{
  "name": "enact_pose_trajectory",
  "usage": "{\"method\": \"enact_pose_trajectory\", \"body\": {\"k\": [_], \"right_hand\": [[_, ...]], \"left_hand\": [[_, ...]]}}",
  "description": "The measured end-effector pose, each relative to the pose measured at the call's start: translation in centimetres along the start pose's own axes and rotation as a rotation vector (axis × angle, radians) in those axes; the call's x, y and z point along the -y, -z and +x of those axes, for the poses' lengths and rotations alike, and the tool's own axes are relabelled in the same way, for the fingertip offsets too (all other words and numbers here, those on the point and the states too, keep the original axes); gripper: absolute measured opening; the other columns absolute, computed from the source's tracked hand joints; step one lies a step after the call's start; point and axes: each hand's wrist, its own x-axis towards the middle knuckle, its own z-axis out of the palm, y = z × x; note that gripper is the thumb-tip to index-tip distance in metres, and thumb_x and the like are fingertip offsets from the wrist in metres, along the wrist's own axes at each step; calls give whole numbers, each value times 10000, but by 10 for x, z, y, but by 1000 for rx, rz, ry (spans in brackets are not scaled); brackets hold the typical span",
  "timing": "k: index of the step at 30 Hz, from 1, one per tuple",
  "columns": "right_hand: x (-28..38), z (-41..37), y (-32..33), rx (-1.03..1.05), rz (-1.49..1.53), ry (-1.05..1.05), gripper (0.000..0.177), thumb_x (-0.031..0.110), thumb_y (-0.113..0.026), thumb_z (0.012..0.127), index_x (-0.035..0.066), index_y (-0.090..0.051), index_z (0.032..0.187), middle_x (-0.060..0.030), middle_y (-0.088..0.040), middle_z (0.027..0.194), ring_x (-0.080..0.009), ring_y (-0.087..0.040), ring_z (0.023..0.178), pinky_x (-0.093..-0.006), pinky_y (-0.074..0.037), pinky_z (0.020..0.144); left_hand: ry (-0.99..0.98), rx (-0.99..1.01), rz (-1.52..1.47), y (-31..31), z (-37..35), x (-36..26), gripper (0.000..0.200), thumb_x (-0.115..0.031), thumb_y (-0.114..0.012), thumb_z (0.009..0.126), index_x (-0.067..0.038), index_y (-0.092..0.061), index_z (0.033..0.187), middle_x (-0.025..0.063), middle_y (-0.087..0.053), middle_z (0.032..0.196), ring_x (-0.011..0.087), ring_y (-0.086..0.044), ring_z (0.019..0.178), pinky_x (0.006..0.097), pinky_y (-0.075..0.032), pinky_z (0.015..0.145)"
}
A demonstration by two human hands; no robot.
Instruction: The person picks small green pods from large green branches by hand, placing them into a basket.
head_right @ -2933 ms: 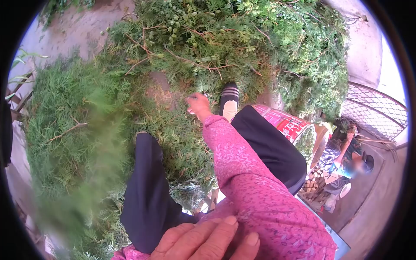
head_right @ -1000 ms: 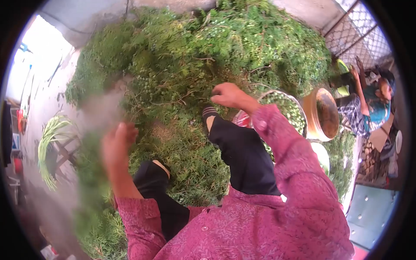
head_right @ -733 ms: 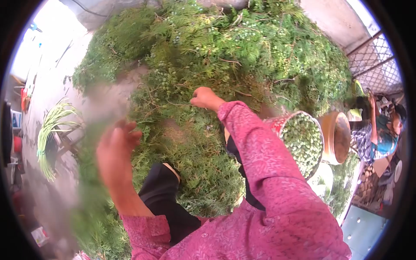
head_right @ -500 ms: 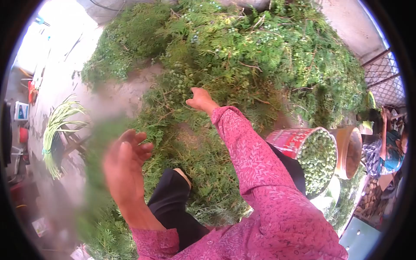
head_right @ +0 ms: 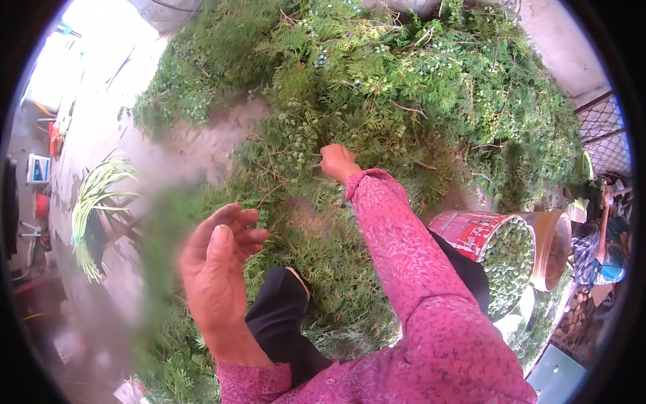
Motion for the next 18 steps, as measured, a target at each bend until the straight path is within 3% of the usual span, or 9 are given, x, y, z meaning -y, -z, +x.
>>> {"method": "enact_pose_trajectory", "body": {"k": [4,6,8,12,14,15,16,18], "right_hand": [[-13,-20,9,-67,18,20,235,170,-546,698,75,-630,898,-168,-600,933,-358,-564,892,-440,-448,773],[-18,-35,25,-97,52,-7,243,180,-550,690,75,-634,892,-170,-601,924,-351,-568,884,-436,-452,757],[-25,-48,42,-126,80,70,240,203,-560,682,66,-646,860,-162,-611,877,-329,-574,878,-411,-458,750],[-30,-72,80,-183,85,29,237,230,-570,679,58,-655,818,-156,-619,843,-323,-583,836,-393,-459,747],[-32,-86,101,-264,159,-9,251,261,-567,678,63,-659,801,-159,-620,840,-320,-594,739,-391,-466,716],[-24,-99,119,-218,267,-32,237,240,-587,720,46,-656,838,-122,-640,822,-256,-608,630,-366,-479,615],[-15,-113,134,-233,259,-27,237,240,-587,720,46,-656,838,-122,-640,822,-256,-608,630,-366,-479,615],[7,-148,160,-203,856,-136,232,212,-614,768,21,-637,898,-67,-640,792,-165,-606,582,-293,-457,497]], "left_hand": [[-26,0,-16,9,-5,0,264,-129,-580,836,23,-563,1052,127,-623,933,161,-607,740,253,-472,660],[-47,-1,87,13,-9,-3,292,-169,-488,886,45,-516,1083,168,-593,961,201,-594,774,286,-467,666],[-52,-5,70,15,-13,-5,287,-164,-483,888,49,-517,1077,161,-593,949,198,-591,772,285,-466,666],[-60,6,97,17,-23,-5,292,-162,-498,881,61,-517,1069,154,-595,939,190,-590,759,274,-465,661],[-74,21,103,16,-29,-3,294,-163,-506,877,64,-520,1063,152,-597,933,186,-591,753,269,-464,659],[-89,20,146,16,-32,-1,292,-169,-518,873,60,-531,1053,142,-603,917,175,-592,735,261,-464,648],[-105,18,189,16,-35,1,290,-174,-531,868,56,-541,1044,131,-609,901,164,-594,717,254,-463,638],[-127,25,226,15,-41,11,276,-167,-550,859,48,-553,1033,115,-615,879,149,-593,703,244,-461,626]]}}
